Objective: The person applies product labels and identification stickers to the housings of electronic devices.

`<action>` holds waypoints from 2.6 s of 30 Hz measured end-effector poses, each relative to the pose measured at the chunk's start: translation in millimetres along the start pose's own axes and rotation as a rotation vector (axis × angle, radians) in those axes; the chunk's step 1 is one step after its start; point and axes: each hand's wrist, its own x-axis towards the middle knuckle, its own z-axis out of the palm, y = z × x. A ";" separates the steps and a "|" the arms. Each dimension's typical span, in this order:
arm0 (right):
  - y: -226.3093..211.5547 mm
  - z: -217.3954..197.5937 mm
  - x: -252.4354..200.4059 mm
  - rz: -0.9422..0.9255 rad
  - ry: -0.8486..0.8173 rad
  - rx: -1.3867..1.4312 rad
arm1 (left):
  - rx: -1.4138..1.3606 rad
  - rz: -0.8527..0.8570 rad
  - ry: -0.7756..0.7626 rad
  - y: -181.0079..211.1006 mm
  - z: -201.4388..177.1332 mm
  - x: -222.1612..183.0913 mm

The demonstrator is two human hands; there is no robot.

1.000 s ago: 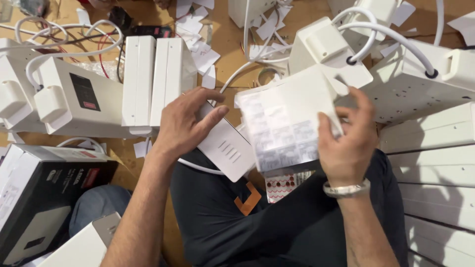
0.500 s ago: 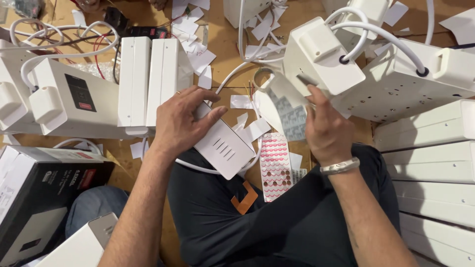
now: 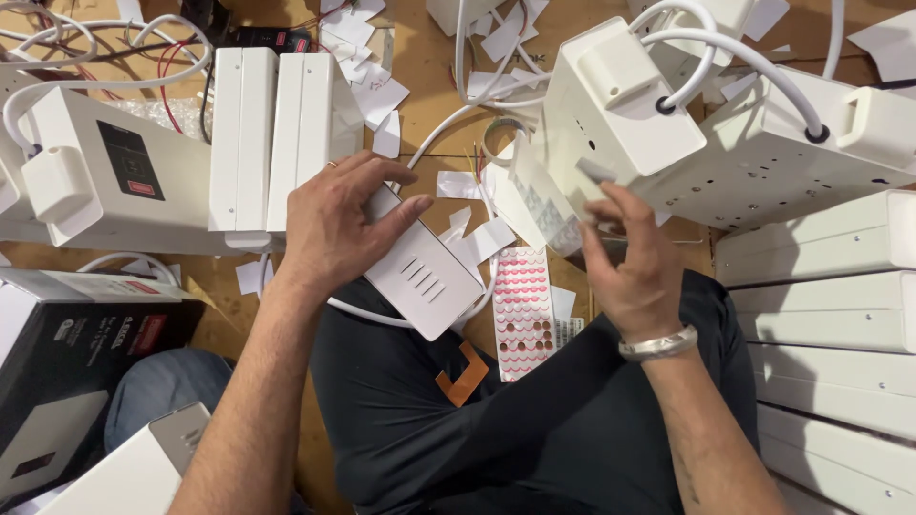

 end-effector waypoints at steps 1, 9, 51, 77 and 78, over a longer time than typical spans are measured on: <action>-4.9 0.2 -2.9 0.002 0.001 0.001 | 0.002 0.001 -0.002 -0.2 -0.2 -0.3; -16.3 12.5 -22.5 0.392 -0.115 0.401 | -0.046 -0.019 0.277 -3.4 18.0 -9.1; -97.7 46.7 41.6 -0.350 -0.064 0.464 | -0.938 -0.256 0.283 -47.1 44.4 -20.8; -130.7 78.2 63.3 0.388 -0.212 0.820 | -0.980 -0.242 0.034 -36.0 27.9 -38.8; -129.9 79.4 61.3 0.400 -0.206 0.852 | -0.944 -0.227 0.049 -35.5 28.2 -40.0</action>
